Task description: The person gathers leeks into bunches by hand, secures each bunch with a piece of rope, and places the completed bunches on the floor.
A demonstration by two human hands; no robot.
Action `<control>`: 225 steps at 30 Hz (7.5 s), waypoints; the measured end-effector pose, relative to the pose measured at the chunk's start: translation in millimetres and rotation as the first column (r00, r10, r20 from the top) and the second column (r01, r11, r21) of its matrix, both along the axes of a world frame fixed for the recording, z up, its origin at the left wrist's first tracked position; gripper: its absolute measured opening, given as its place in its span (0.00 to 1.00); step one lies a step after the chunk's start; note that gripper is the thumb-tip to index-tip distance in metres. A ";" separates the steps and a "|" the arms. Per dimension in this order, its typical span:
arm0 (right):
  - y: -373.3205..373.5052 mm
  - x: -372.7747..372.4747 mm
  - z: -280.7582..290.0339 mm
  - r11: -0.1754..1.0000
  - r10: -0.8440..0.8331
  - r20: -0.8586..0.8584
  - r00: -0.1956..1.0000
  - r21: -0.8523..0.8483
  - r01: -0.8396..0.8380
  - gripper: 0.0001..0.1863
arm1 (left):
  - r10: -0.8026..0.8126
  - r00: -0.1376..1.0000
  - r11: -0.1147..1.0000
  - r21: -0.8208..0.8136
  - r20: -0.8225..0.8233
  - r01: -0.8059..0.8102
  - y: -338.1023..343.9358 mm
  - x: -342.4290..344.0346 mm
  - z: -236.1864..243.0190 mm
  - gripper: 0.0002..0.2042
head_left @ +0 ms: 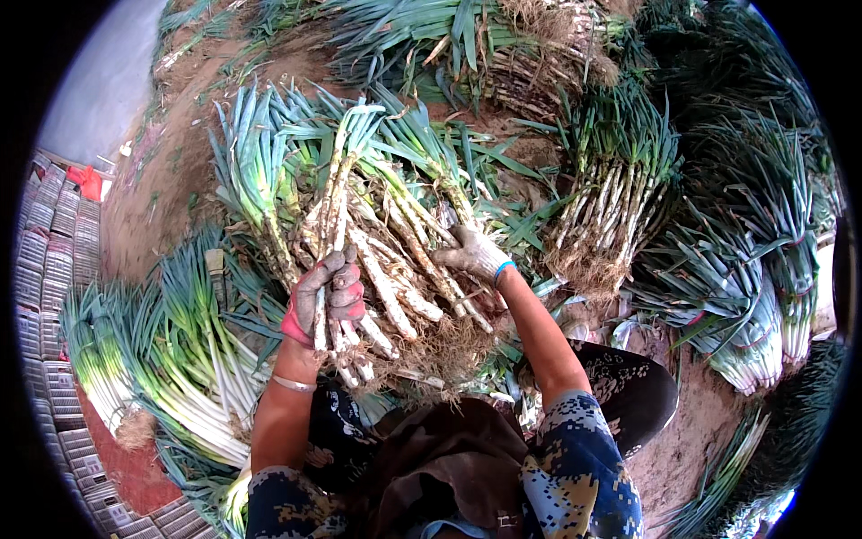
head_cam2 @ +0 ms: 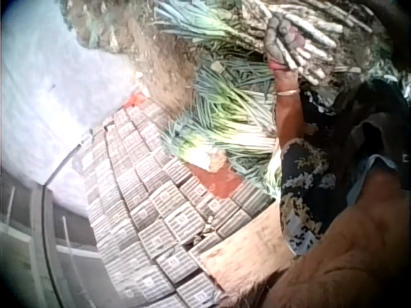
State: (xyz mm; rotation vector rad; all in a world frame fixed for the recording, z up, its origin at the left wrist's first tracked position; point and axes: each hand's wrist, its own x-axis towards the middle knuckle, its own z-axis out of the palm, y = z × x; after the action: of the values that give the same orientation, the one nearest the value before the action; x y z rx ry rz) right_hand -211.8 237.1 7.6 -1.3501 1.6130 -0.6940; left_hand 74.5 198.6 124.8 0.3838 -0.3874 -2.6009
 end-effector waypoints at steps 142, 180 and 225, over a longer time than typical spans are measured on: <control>-80.7 158.7 318.1 0.663 0.581 0.672 0.459 -0.718 0.212 0.25 | 0.287 0.741 0.869 -0.490 0.607 0.065 153.4 97.2 131.0 0.22; 24.8 115.2 97.3 0.999 0.010 0.222 0.975 -0.043 0.000 0.35 | 0.268 0.855 0.961 -0.186 0.445 -0.204 36.3 14.9 2.0 0.15; 91.2 119.5 109.1 0.965 0.156 0.219 0.963 -0.243 -0.101 0.26 | 0.273 0.872 0.958 -0.203 0.407 -0.205 35.2 2.8 13.4 0.24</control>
State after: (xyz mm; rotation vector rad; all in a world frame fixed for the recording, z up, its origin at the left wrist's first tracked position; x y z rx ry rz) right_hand -92.3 328.3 116.8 -1.4622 1.2722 -0.9465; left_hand 77.3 233.9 138.2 0.9017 -0.6415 -2.2111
